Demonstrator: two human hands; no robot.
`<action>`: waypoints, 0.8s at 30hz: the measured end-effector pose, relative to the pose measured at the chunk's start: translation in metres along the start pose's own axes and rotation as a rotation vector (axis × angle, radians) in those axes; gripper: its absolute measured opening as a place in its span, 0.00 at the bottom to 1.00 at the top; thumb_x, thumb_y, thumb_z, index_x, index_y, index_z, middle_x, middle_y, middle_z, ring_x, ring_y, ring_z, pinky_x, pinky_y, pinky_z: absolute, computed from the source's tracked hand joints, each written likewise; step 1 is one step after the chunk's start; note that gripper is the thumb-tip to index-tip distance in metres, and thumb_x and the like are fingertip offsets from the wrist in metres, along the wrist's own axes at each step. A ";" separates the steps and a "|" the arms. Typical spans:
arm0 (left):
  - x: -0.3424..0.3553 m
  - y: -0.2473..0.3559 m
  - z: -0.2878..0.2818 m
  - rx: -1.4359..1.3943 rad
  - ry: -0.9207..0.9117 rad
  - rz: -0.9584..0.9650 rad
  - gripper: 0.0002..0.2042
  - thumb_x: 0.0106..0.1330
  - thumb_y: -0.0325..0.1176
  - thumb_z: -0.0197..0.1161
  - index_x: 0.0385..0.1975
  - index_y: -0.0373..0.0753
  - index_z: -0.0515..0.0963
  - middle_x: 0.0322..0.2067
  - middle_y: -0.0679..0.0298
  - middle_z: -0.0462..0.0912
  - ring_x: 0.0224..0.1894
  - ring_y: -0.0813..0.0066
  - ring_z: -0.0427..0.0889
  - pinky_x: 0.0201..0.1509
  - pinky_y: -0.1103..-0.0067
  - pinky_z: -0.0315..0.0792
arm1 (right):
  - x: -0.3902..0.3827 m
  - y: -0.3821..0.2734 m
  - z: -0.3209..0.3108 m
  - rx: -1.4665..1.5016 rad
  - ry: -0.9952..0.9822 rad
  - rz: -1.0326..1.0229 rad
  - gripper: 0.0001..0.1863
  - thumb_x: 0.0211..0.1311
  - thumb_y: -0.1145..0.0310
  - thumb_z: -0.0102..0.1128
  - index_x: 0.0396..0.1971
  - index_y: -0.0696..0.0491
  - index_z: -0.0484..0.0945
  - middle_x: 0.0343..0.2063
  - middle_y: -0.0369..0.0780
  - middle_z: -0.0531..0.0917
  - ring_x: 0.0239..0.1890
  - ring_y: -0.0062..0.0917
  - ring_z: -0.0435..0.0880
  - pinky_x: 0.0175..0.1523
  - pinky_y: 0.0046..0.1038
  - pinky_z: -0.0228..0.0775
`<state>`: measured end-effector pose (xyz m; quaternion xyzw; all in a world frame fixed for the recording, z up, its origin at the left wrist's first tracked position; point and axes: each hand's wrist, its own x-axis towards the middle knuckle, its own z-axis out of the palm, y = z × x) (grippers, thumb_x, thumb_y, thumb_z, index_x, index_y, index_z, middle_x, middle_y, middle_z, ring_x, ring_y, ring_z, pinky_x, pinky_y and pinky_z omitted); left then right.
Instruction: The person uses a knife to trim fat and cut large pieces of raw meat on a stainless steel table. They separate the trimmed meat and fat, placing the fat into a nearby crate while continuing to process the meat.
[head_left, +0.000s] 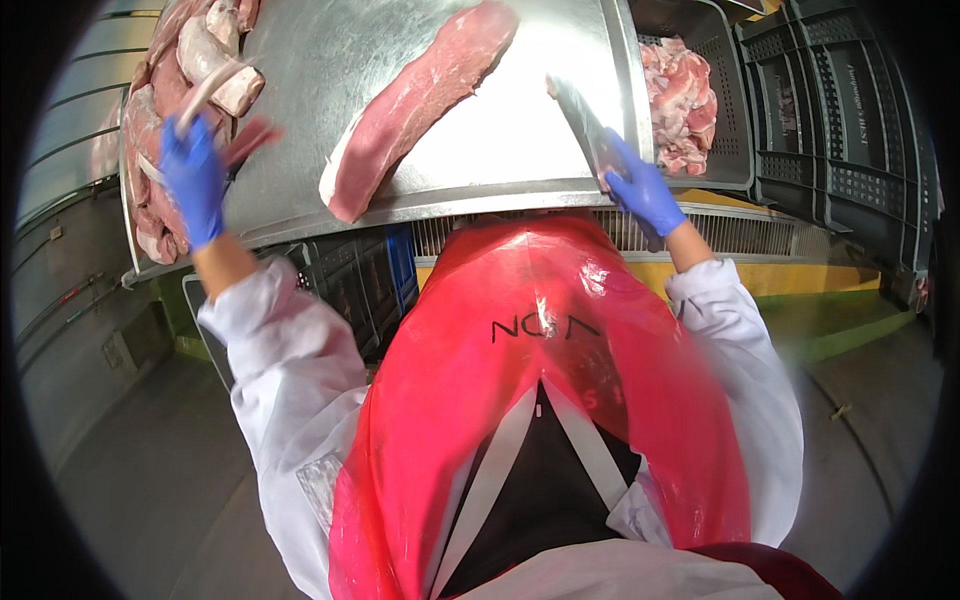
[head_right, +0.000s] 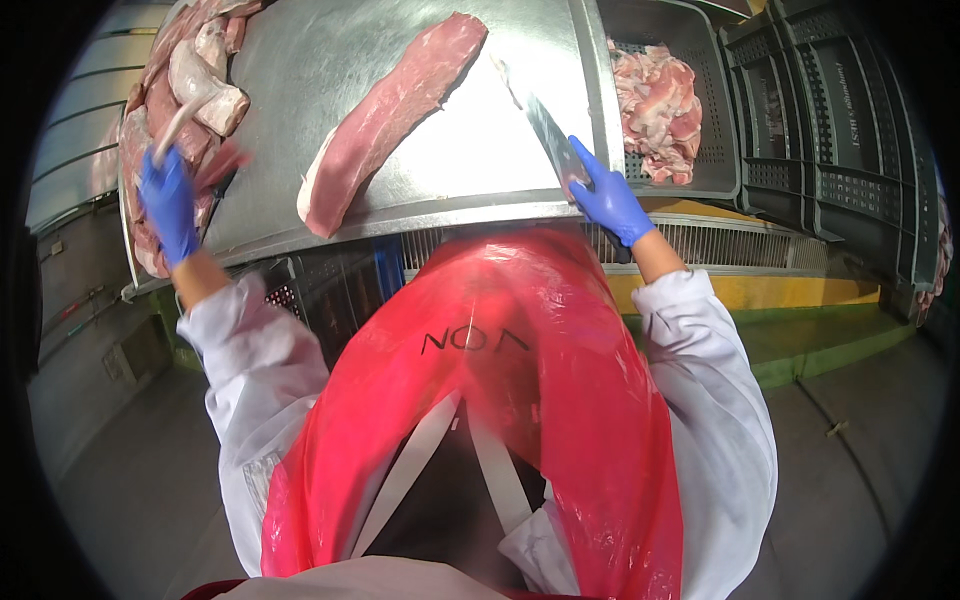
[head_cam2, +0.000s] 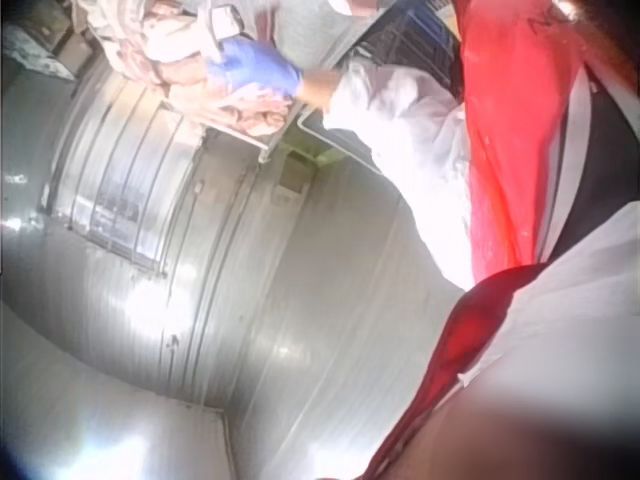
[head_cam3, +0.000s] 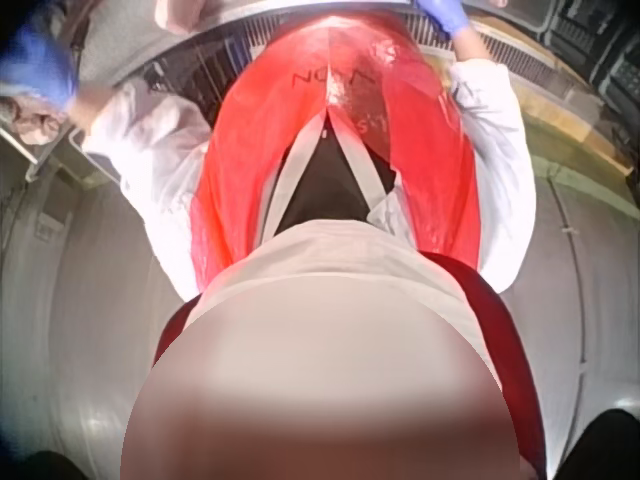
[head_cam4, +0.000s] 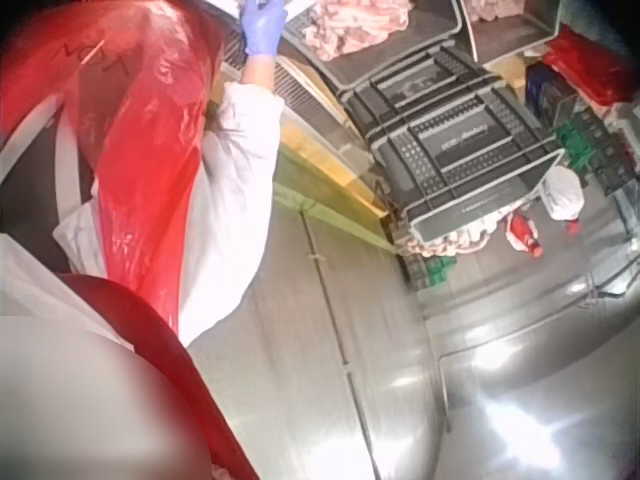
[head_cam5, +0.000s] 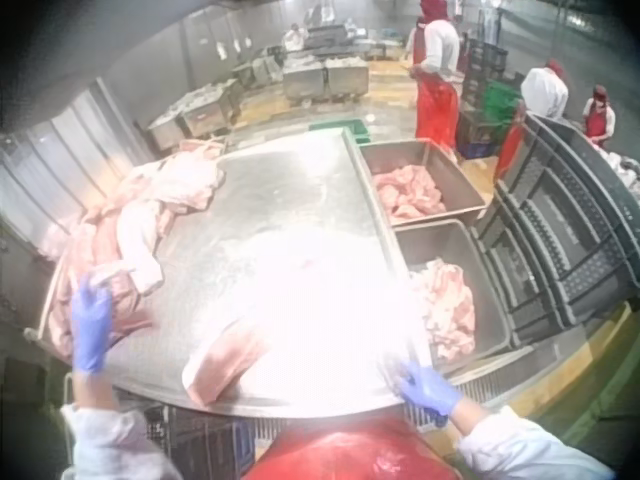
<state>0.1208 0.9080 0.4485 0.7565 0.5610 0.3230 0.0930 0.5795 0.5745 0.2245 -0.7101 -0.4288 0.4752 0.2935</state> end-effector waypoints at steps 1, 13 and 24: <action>-0.008 -0.033 -0.035 -0.013 0.085 0.051 0.16 0.71 0.37 0.61 0.50 0.31 0.78 0.40 0.54 0.84 0.40 0.70 0.81 0.45 0.73 0.74 | 0.010 -0.004 0.010 0.293 0.017 0.011 0.36 0.69 0.69 0.57 0.75 0.45 0.55 0.25 0.42 0.82 0.25 0.19 0.81 0.28 0.25 0.74; -0.332 -0.339 -0.276 0.511 0.157 -0.723 0.16 0.65 0.35 0.56 0.39 0.24 0.77 0.35 0.49 0.83 0.38 0.60 0.81 0.47 0.65 0.75 | 0.129 -0.037 -0.030 0.691 0.506 -0.325 0.30 0.68 0.74 0.59 0.68 0.55 0.61 0.33 0.38 0.80 0.26 0.18 0.80 0.25 0.20 0.74; -0.406 -0.389 -0.195 0.811 0.274 -0.831 0.30 0.60 0.46 0.70 0.50 0.21 0.74 0.50 0.38 0.79 0.54 0.45 0.78 0.59 0.60 0.72 | 0.262 -0.057 0.085 -0.005 0.665 -0.028 0.38 0.63 0.67 0.61 0.72 0.49 0.58 0.32 0.45 0.84 0.27 0.26 0.84 0.32 0.31 0.79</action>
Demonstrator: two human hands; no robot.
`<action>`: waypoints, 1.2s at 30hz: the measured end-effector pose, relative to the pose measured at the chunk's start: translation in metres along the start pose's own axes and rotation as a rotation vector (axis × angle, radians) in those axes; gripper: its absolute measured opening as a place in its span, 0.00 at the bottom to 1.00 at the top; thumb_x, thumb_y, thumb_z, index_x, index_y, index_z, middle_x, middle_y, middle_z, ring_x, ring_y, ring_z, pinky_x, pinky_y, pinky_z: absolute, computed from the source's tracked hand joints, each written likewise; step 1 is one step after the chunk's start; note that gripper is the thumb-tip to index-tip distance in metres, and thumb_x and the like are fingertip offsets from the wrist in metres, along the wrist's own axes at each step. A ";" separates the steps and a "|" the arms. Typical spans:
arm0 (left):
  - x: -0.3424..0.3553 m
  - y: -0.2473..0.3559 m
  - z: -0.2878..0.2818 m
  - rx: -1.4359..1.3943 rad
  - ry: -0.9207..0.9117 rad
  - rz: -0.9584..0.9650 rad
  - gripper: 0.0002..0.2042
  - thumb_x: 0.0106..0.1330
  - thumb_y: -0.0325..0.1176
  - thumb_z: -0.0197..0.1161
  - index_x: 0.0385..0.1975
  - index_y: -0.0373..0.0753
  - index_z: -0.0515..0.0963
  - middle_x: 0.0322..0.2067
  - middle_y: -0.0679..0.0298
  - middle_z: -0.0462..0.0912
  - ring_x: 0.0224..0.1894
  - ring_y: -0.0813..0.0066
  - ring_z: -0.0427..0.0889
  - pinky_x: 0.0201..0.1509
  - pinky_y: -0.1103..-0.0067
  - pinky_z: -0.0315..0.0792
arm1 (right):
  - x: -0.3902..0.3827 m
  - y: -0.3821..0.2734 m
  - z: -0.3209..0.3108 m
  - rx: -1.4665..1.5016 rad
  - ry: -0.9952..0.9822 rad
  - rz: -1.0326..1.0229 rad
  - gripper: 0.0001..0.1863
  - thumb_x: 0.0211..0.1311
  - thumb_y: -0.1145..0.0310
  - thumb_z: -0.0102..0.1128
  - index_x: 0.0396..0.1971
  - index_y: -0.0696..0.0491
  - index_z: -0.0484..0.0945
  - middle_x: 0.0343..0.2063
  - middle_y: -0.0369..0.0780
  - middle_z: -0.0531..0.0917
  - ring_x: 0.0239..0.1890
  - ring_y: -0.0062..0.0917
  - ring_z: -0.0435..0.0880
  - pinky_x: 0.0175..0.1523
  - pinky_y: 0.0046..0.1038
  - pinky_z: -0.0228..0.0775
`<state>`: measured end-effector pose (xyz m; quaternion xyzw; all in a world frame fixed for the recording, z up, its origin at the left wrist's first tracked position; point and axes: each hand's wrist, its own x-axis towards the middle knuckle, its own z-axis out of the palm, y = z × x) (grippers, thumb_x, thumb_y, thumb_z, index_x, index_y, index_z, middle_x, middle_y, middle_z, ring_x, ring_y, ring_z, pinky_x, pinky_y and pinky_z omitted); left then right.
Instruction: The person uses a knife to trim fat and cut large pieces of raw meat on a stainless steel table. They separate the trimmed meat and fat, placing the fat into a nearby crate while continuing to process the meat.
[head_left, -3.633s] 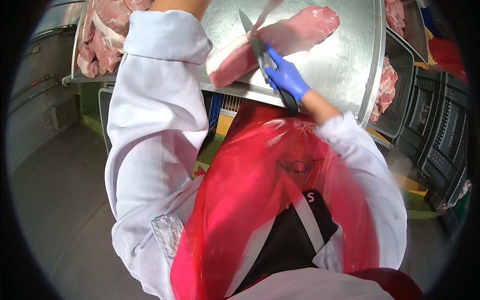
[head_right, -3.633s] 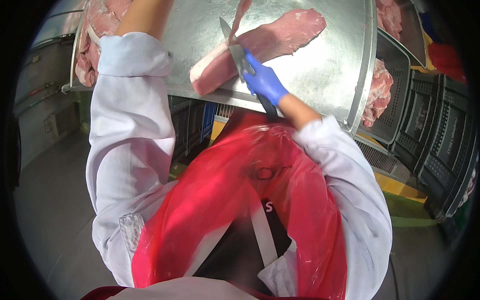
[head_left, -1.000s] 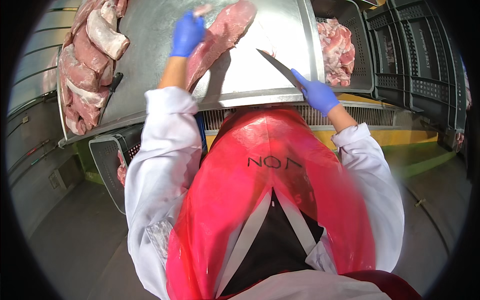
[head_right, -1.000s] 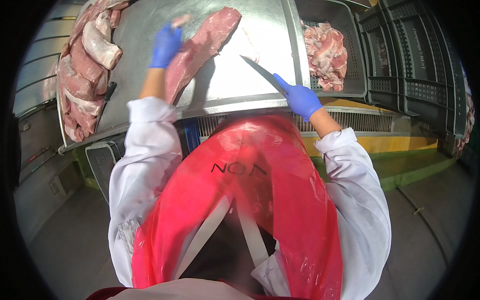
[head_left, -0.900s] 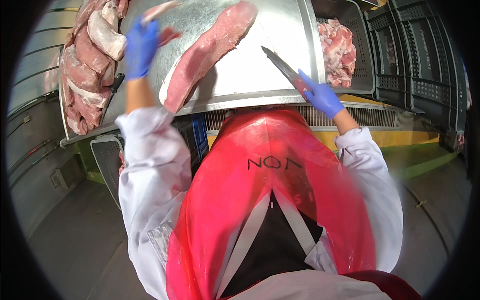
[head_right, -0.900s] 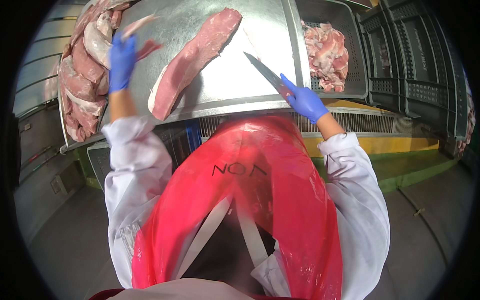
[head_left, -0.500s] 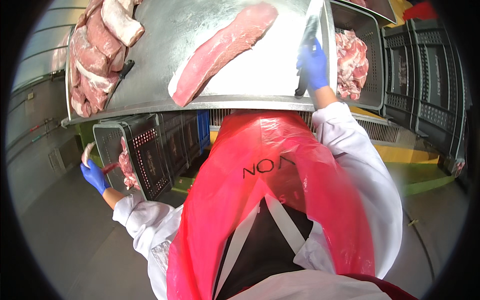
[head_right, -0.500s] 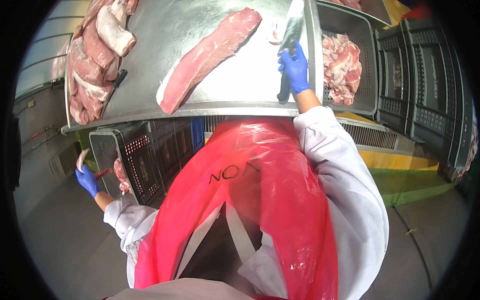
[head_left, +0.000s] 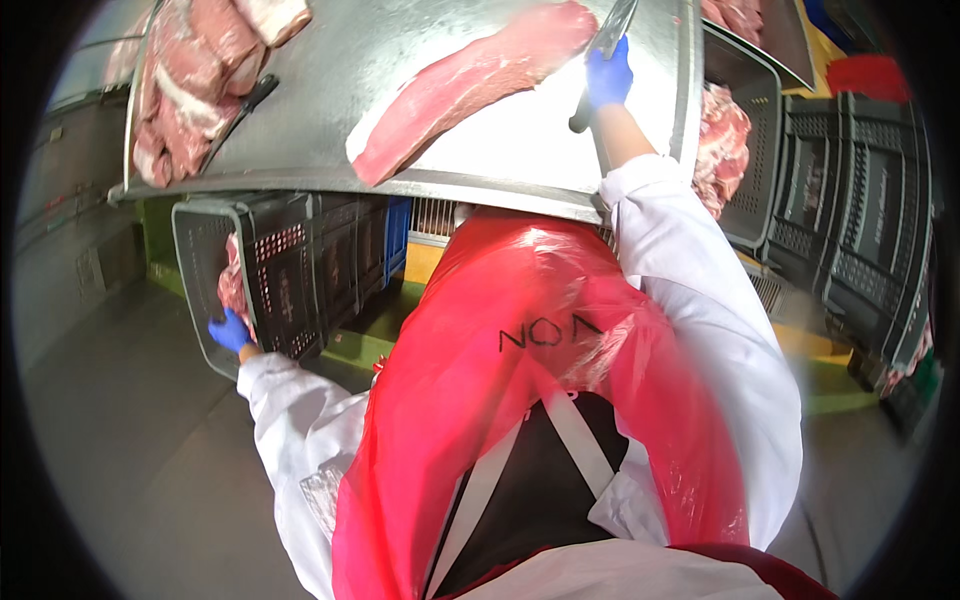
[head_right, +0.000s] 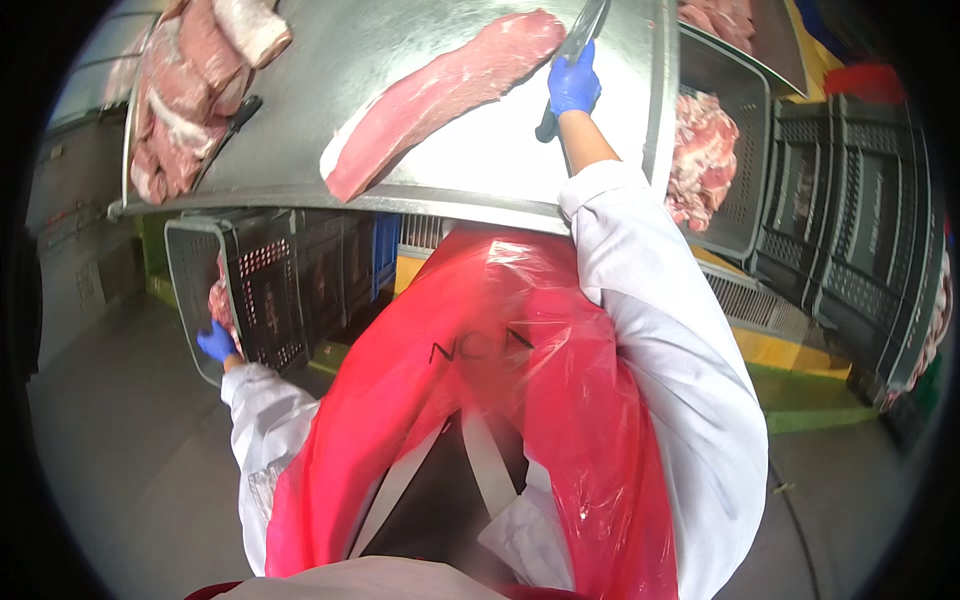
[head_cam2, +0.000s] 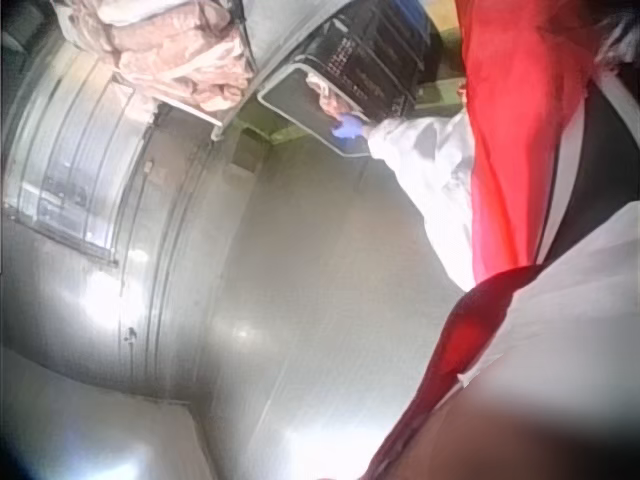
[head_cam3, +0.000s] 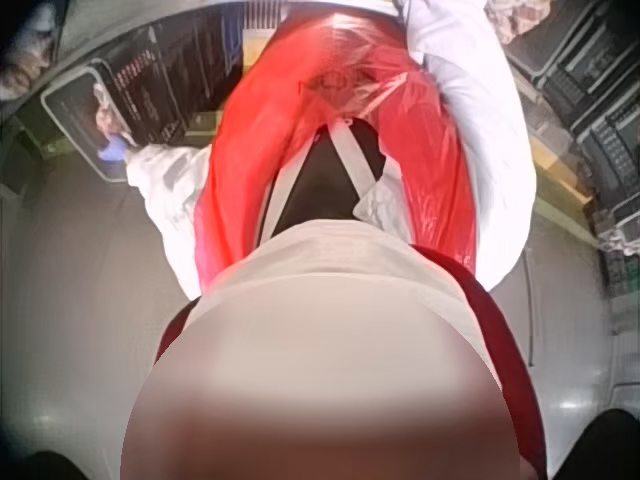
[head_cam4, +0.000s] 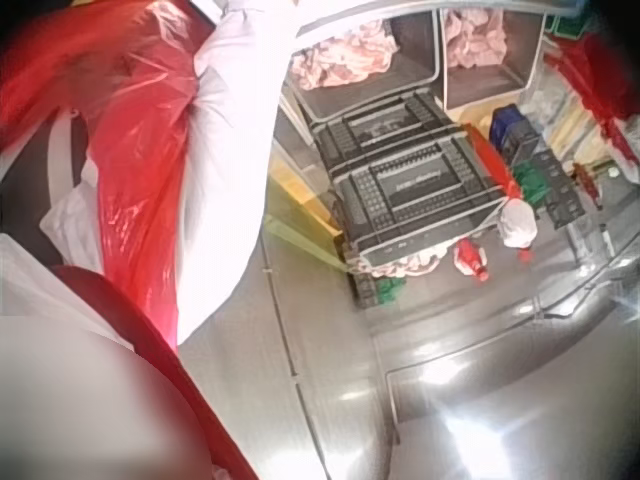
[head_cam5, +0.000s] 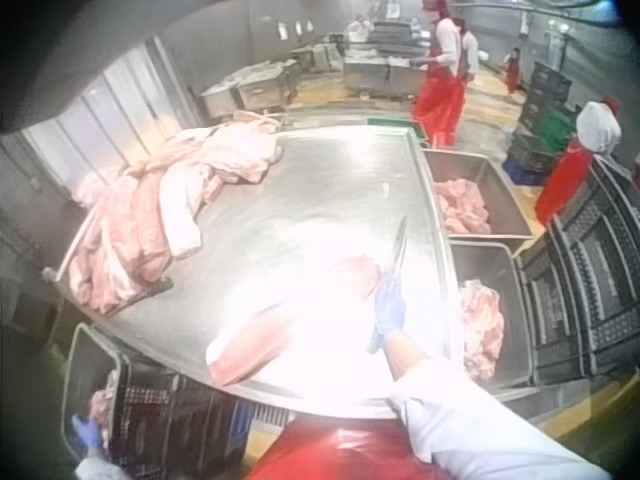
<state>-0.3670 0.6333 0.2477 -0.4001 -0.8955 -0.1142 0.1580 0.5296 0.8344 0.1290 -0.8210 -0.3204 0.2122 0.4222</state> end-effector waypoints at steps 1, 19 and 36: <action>0.012 0.014 0.000 -0.113 0.131 0.073 0.30 0.60 0.45 0.70 0.52 0.23 0.74 0.51 0.39 0.78 0.54 0.46 0.77 0.60 0.61 0.70 | 0.003 0.000 0.019 -0.163 0.064 -0.072 0.39 0.62 0.67 0.62 0.73 0.49 0.58 0.32 0.46 0.85 0.27 0.27 0.85 0.32 0.32 0.79; -0.111 0.598 0.080 -0.467 -1.473 0.822 0.23 0.68 0.45 0.65 0.49 0.28 0.79 0.48 0.56 0.84 0.51 0.66 0.80 0.57 0.72 0.72 | 0.027 0.066 -0.283 0.225 0.319 -0.170 0.36 0.67 0.76 0.58 0.73 0.55 0.56 0.38 0.44 0.82 0.25 0.22 0.79 0.29 0.25 0.75; -0.111 0.592 0.025 -0.570 -0.905 1.362 0.15 0.61 0.42 0.60 0.37 0.35 0.81 0.33 0.47 0.82 0.36 0.46 0.81 0.43 0.64 0.74 | -0.117 -0.151 0.049 0.086 -0.736 -0.149 0.38 0.68 0.67 0.59 0.75 0.40 0.54 0.29 0.39 0.82 0.22 0.20 0.77 0.33 0.26 0.75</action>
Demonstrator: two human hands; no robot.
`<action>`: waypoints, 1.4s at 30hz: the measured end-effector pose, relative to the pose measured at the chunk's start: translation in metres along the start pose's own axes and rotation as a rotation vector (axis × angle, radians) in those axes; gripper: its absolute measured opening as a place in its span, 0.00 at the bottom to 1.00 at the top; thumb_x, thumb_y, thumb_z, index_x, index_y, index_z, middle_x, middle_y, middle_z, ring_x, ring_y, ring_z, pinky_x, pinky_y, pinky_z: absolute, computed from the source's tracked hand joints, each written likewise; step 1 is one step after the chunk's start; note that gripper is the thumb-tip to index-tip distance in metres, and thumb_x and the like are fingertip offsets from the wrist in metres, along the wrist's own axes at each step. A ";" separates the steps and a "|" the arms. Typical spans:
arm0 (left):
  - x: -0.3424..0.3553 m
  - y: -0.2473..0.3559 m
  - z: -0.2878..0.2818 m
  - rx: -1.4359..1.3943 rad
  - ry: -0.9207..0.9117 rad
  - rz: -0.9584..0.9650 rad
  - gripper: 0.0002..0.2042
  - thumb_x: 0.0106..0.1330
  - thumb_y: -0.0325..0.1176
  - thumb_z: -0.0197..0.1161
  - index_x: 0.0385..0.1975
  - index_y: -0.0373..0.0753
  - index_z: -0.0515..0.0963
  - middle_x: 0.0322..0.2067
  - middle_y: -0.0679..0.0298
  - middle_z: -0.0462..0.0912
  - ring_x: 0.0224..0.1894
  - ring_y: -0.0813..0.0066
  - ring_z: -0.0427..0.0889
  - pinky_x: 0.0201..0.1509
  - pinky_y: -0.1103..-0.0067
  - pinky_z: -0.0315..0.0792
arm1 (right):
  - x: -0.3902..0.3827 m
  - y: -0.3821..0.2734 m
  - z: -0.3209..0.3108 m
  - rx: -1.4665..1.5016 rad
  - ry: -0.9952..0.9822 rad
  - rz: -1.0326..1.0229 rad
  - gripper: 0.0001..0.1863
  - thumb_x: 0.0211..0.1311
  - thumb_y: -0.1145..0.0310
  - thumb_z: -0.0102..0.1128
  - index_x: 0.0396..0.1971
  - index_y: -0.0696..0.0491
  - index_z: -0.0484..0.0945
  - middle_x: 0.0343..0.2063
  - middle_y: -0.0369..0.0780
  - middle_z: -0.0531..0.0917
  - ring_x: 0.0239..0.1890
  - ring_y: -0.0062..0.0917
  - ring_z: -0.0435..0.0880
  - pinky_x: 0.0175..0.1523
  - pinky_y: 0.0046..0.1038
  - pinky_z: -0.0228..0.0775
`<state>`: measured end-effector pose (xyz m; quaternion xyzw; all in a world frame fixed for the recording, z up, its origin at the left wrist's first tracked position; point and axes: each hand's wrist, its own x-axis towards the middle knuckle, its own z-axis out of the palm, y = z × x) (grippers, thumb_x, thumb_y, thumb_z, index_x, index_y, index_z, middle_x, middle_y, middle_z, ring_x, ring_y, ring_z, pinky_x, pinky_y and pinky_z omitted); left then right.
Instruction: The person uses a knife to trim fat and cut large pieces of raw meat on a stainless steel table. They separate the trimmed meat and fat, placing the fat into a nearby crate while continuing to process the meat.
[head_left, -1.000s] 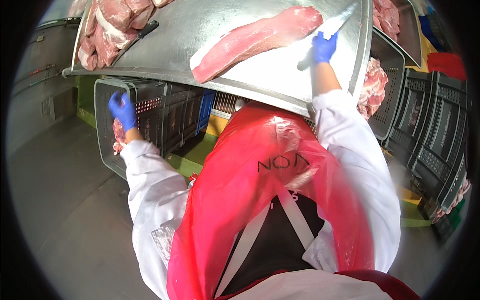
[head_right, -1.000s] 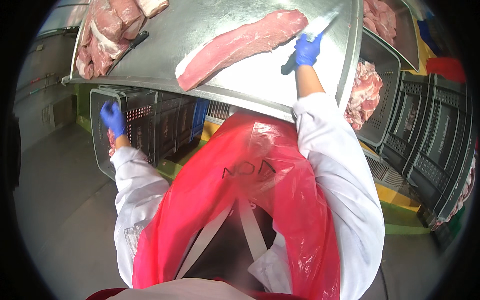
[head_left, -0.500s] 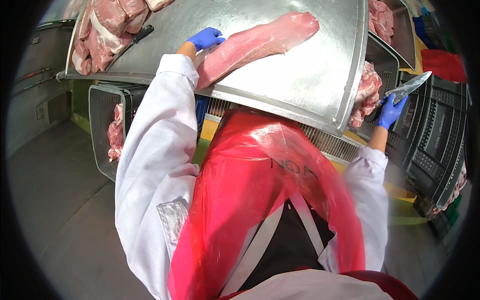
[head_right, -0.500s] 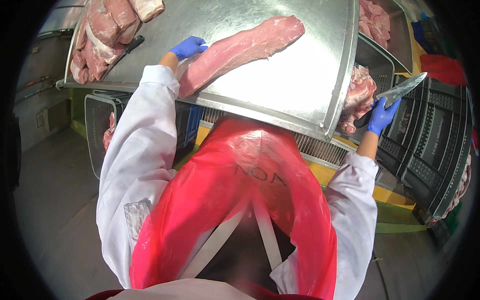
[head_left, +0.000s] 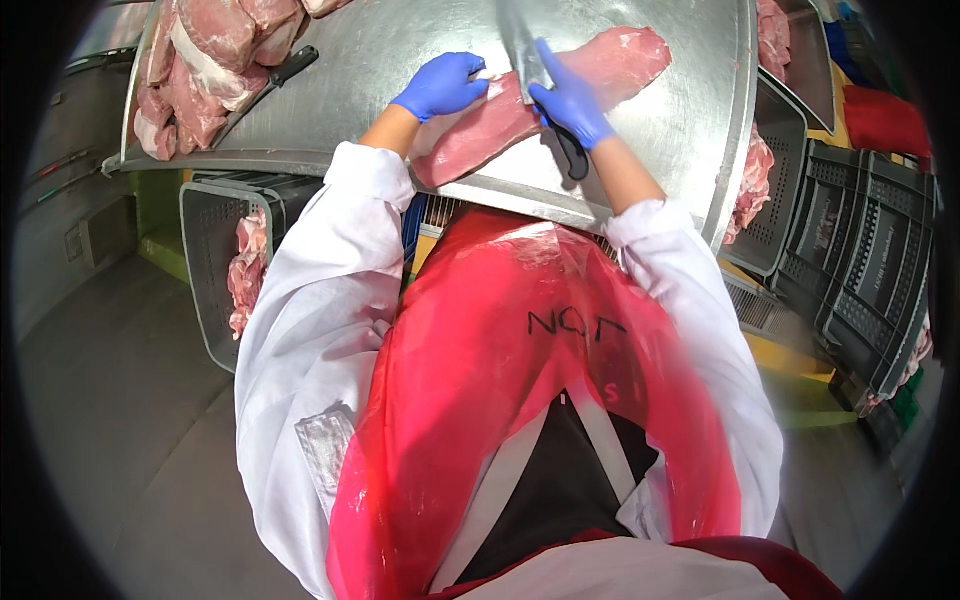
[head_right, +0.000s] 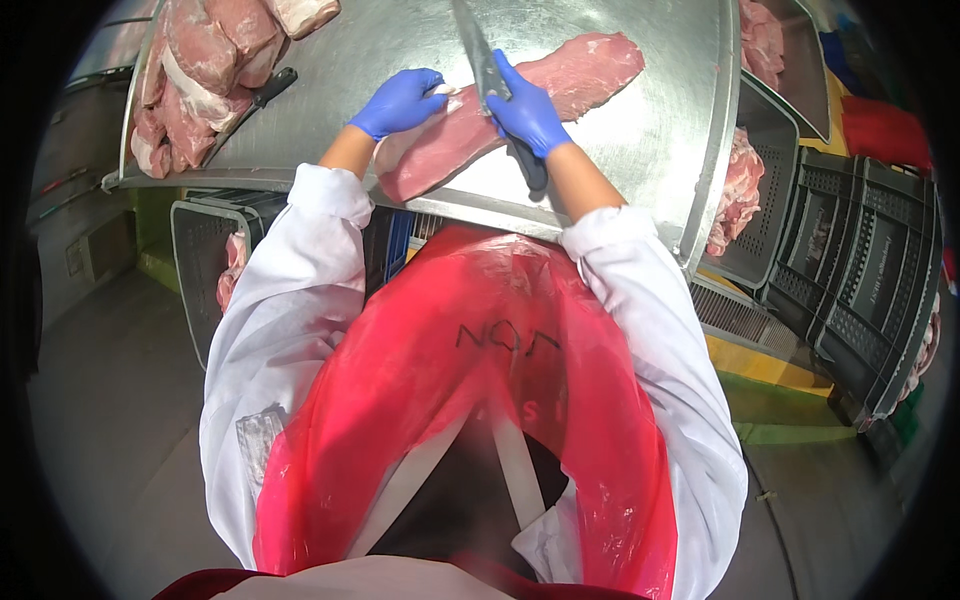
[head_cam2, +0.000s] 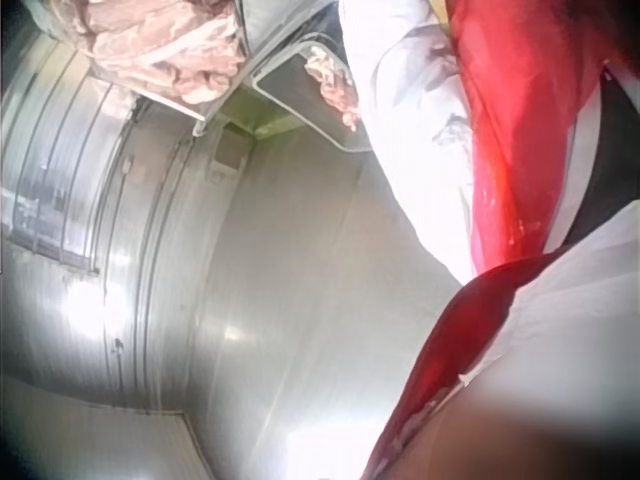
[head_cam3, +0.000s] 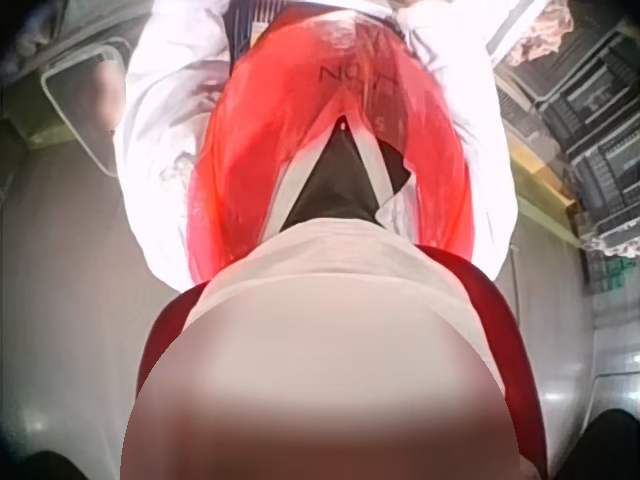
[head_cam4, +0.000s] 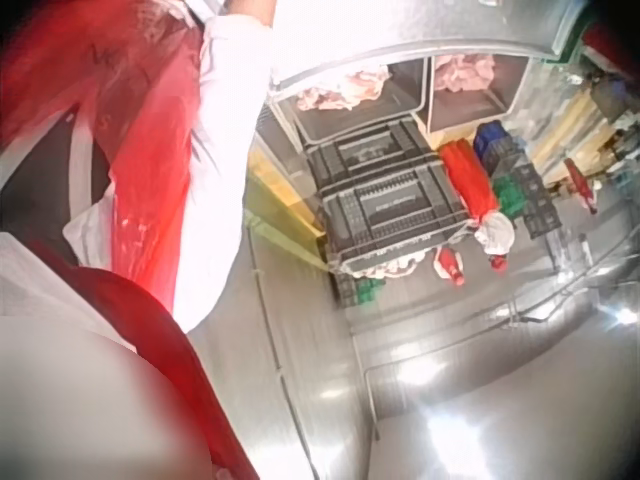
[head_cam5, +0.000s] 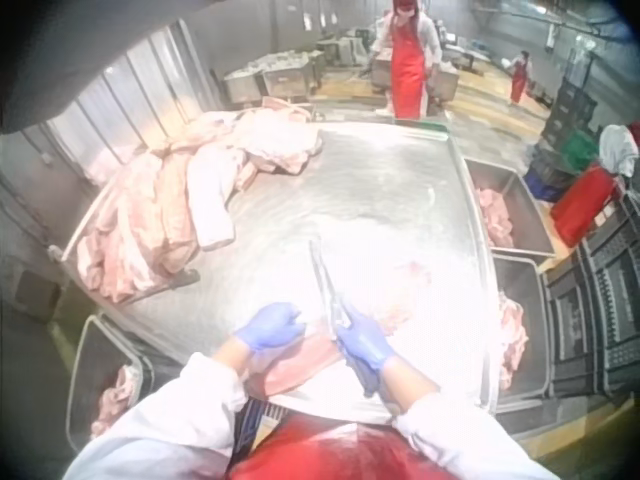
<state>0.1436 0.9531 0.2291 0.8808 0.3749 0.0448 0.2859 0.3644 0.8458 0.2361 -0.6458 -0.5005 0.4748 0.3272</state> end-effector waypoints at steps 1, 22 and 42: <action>0.001 -0.004 -0.001 0.031 0.012 0.018 0.15 0.61 0.42 0.60 0.37 0.36 0.82 0.33 0.48 0.83 0.37 0.46 0.81 0.44 0.63 0.74 | 0.012 -0.005 0.005 -0.046 -0.071 0.023 0.38 0.67 0.67 0.59 0.75 0.40 0.55 0.29 0.40 0.82 0.23 0.20 0.78 0.33 0.26 0.75; -0.012 -0.045 -0.023 -0.243 0.119 0.192 0.14 0.68 0.40 0.59 0.39 0.32 0.79 0.30 0.50 0.80 0.32 0.56 0.77 0.41 0.68 0.71 | -0.047 -0.003 0.038 -0.029 -0.440 0.146 0.38 0.64 0.70 0.58 0.74 0.37 0.59 0.48 0.43 0.84 0.38 0.25 0.84 0.48 0.26 0.77; -0.088 -0.085 -0.053 -0.716 0.203 -0.083 0.15 0.72 0.42 0.61 0.46 0.36 0.82 0.33 0.69 0.81 0.35 0.81 0.76 0.40 0.80 0.72 | -0.069 -0.033 0.073 -0.155 -0.577 0.172 0.36 0.66 0.71 0.53 0.74 0.38 0.57 0.27 0.40 0.83 0.23 0.21 0.80 0.33 0.27 0.76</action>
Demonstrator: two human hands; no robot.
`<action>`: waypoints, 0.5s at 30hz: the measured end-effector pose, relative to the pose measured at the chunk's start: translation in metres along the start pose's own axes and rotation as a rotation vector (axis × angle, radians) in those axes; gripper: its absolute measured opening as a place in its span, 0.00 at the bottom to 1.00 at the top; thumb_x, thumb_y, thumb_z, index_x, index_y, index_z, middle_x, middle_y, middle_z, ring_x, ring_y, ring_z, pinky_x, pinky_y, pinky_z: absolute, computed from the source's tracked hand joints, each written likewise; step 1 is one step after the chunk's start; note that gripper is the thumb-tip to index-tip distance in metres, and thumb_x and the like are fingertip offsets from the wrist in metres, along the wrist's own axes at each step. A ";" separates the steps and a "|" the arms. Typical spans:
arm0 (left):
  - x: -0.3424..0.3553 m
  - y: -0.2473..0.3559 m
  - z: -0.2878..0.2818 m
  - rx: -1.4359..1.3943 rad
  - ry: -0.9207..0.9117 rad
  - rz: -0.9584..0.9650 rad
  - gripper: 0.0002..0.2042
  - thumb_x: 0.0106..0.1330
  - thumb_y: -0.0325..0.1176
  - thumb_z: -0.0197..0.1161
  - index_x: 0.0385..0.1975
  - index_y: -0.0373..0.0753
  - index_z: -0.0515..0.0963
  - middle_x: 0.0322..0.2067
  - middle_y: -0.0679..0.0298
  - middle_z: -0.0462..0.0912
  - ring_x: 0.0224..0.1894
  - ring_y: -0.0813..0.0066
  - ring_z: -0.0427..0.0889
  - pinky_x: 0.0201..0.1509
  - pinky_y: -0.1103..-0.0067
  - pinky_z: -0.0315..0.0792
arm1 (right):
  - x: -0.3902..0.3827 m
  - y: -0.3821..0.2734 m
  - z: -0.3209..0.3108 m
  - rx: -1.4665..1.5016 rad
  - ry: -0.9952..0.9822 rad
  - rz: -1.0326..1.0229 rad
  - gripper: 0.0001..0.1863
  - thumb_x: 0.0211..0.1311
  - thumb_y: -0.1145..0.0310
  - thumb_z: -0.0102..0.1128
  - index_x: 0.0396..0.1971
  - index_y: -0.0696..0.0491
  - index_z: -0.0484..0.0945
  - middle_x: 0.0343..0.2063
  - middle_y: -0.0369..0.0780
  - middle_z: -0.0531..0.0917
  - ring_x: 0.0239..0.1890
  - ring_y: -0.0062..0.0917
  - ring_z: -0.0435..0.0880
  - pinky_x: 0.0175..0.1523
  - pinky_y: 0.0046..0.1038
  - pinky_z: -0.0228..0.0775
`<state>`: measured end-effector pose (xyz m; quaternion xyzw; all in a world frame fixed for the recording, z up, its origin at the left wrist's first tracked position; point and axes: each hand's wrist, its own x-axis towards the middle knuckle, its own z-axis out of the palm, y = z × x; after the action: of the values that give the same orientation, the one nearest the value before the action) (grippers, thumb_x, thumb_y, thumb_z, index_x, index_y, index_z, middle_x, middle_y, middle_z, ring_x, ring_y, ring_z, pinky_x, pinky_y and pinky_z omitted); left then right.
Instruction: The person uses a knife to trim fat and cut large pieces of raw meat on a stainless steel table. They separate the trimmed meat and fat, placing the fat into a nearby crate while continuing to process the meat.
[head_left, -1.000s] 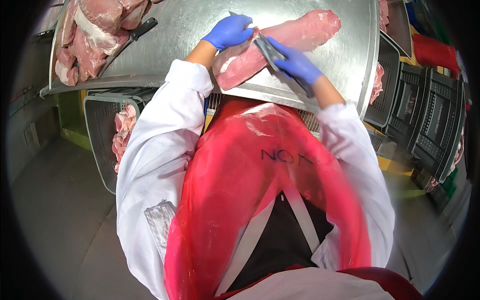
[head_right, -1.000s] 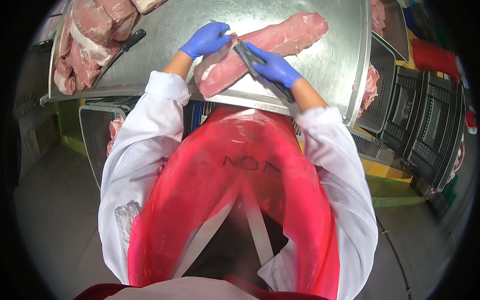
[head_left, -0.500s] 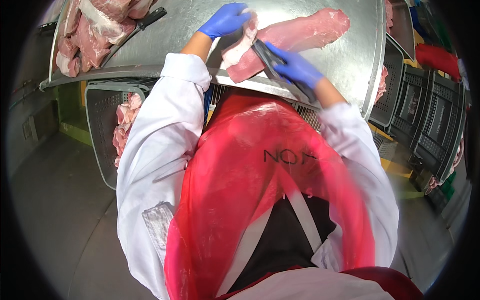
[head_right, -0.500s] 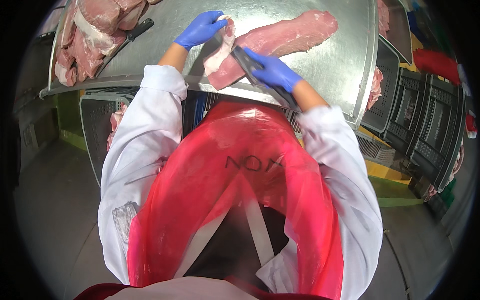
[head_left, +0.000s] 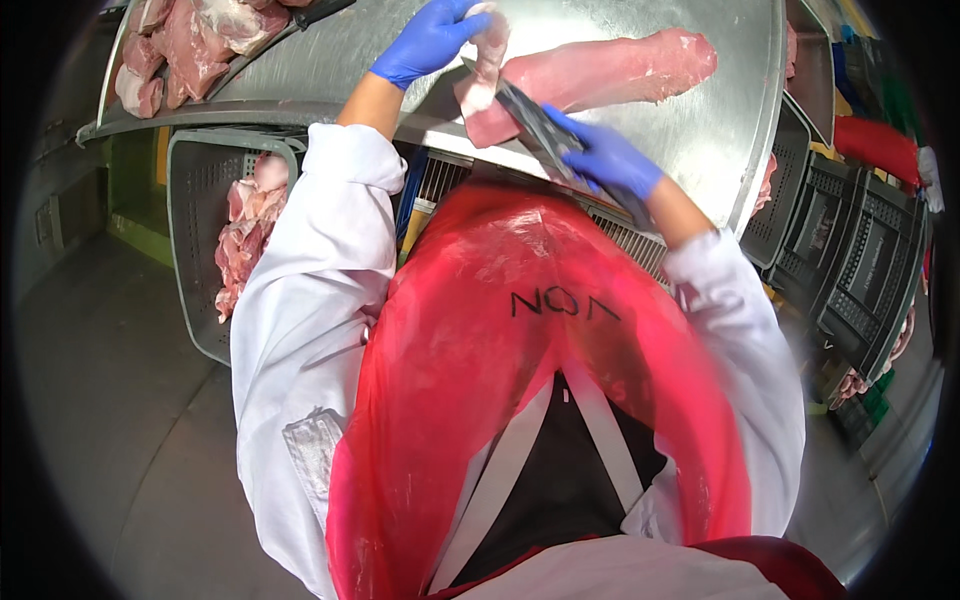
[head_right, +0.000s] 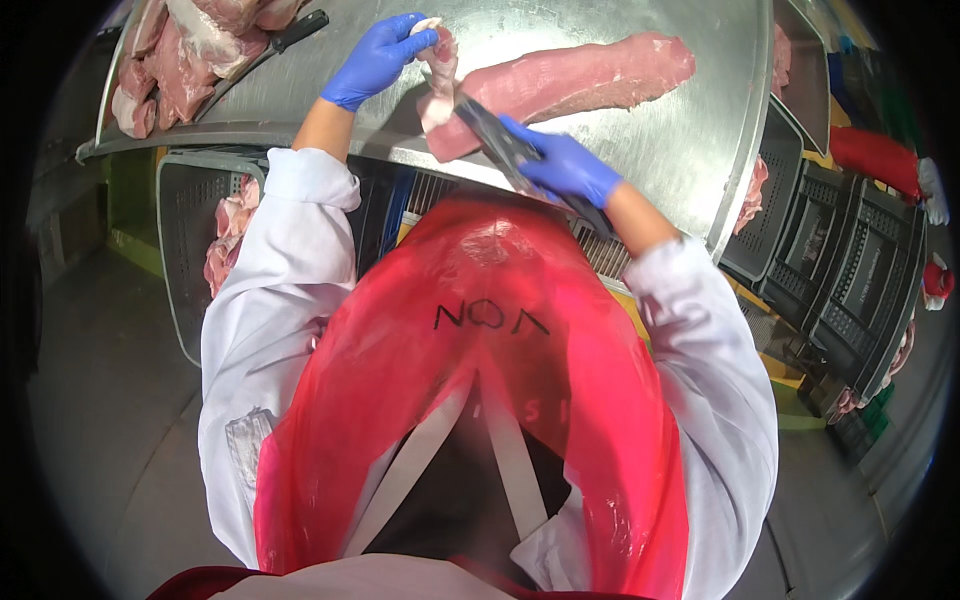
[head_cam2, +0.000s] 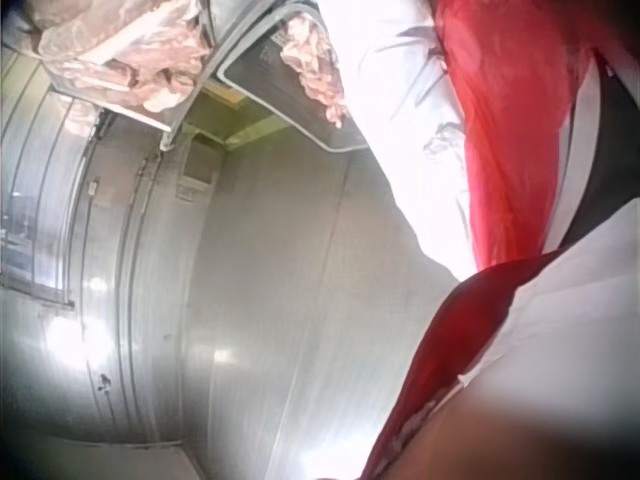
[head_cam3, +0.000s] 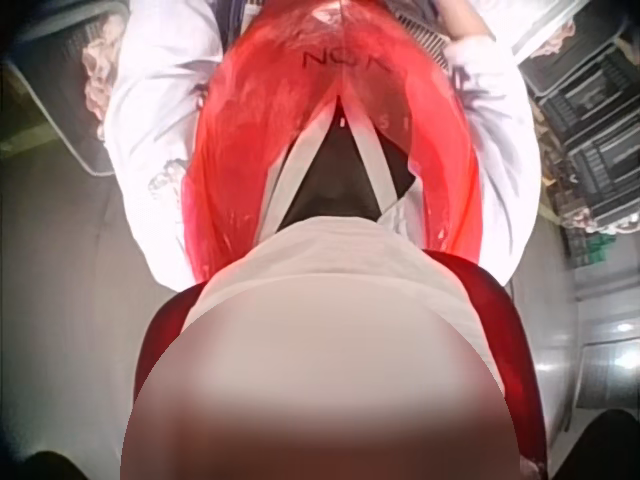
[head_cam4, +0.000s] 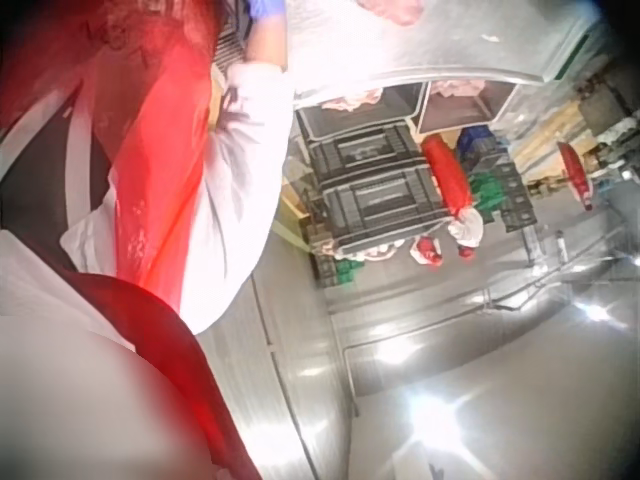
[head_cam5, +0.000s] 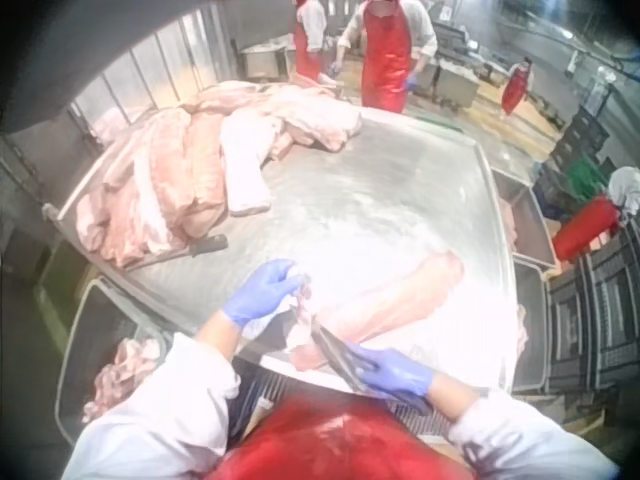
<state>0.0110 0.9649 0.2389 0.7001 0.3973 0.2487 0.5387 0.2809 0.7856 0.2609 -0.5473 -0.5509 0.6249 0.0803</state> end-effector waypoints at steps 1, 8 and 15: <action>-0.006 0.013 0.003 -0.033 -0.011 0.030 0.15 0.71 0.42 0.62 0.47 0.37 0.82 0.33 0.71 0.80 0.35 0.84 0.75 0.38 0.82 0.70 | 0.021 -0.012 0.001 -0.037 0.036 -0.021 0.37 0.66 0.72 0.53 0.74 0.39 0.57 0.26 0.40 0.82 0.22 0.21 0.80 0.32 0.27 0.76; -0.044 0.013 -0.040 -0.299 0.190 -0.046 0.10 0.70 0.35 0.63 0.44 0.36 0.80 0.30 0.72 0.77 0.29 0.86 0.72 0.31 0.87 0.66 | -0.008 0.009 0.001 -0.208 -0.087 -0.141 0.39 0.66 0.71 0.53 0.76 0.34 0.53 0.35 0.45 0.86 0.23 0.25 0.83 0.35 0.29 0.78; -0.060 0.070 -0.028 -0.620 0.353 0.020 0.12 0.70 0.33 0.62 0.49 0.35 0.78 0.33 0.68 0.80 0.30 0.85 0.76 0.32 0.86 0.69 | 0.084 -0.028 0.026 0.057 -0.141 -0.192 0.37 0.68 0.70 0.54 0.76 0.38 0.54 0.31 0.42 0.84 0.21 0.18 0.81 0.31 0.23 0.77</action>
<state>-0.0245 0.9237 0.3182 0.4532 0.3830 0.4800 0.6462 0.2142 0.8397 0.2272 -0.4443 -0.5870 0.6666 0.1166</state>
